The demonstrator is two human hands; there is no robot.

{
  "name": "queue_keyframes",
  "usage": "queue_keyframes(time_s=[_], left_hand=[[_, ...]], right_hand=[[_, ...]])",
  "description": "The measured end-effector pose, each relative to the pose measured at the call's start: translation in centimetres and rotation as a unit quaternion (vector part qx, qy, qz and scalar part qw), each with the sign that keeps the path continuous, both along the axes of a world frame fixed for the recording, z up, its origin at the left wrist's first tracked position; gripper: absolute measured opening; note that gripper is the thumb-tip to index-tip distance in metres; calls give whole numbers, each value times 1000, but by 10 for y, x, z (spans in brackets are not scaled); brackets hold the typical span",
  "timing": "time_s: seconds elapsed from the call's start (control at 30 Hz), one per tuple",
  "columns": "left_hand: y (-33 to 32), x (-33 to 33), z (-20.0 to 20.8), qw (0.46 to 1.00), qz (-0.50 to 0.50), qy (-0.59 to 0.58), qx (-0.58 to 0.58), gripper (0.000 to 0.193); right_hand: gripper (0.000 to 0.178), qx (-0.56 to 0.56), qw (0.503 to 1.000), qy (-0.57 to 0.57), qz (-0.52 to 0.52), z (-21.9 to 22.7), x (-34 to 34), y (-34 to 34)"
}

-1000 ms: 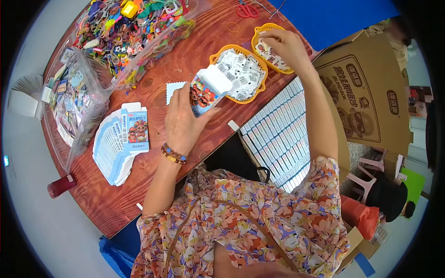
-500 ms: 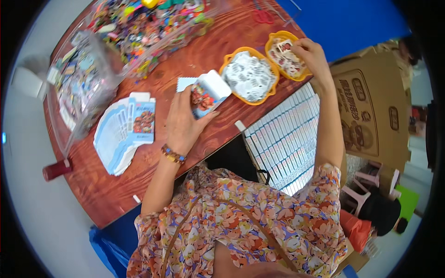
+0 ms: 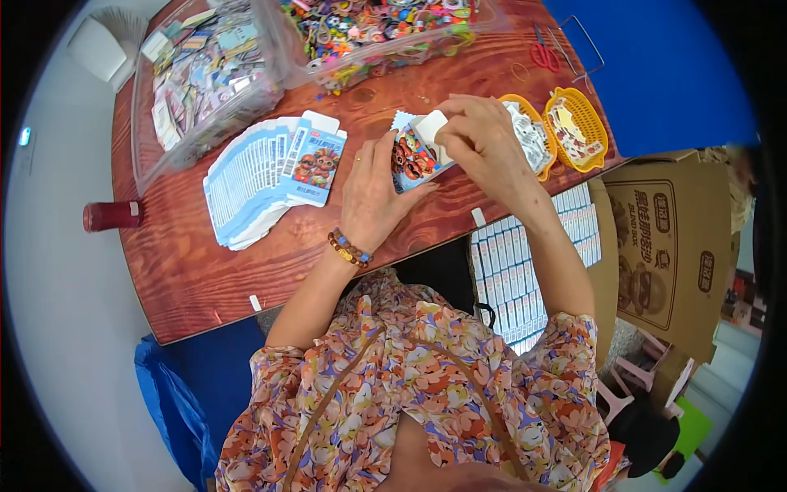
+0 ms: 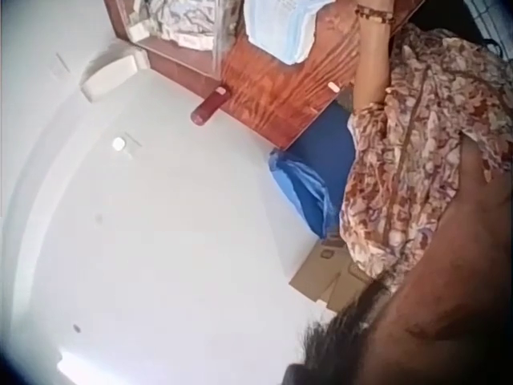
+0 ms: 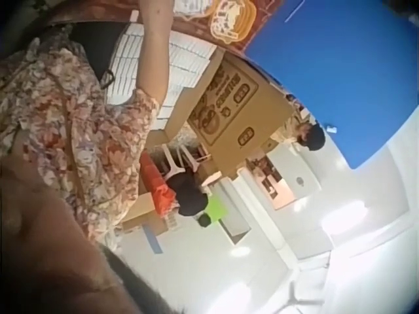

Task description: Packing small items and packets into individual plastic bags at a workbench.

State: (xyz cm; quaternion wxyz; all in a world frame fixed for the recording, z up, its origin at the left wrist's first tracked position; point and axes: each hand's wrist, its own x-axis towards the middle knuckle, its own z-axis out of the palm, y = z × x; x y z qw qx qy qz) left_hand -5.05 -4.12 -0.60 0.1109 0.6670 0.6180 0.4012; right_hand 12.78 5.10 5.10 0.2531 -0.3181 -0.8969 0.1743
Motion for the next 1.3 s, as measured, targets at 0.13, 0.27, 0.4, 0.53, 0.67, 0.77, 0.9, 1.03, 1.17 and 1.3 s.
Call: queue_keyframes(time_s=[0.13,0.27,0.4,0.53,0.67,0.77,0.9,1.03,1.17,1.3], left_hand=[[-4,-8,-1,999,18,-22,-19,85],[-5,-16,-6,999,28,-25,4,84],[-3,-17,-8,995,69,-62,34,83],[-1,-4,-4,992,103,-66,6,78],[-4,-1,-8,989,121,-86,12,73],[-9,-15,-17,990,68,-113,41,68],[-21,-35,-4,930,-32,-365,2,53],[-34,-48,-2,928,-64,-368,8,47],[-33,-62,9,892,-123,-428,-76,40],[-36,-69,7,853,-132,-487,-137,35]], right_hand=[[13,-35,999,17,-9,6,-8,5],[9,0,998,63,-10,14,-11,3],[12,44,990,103,-91,11,-13,-23],[31,40,983,141,-112,-22,-33,-49],[35,-49,970,213,-105,-38,-51,-57],[30,-64,976,194,-68,-44,-50,-52],[22,-221,944,244,4,-36,-40,-41],[23,-252,939,223,79,-32,-36,-34],[25,-268,938,195,99,-34,-34,-32],[33,-355,900,239,81,-27,-42,-42]])
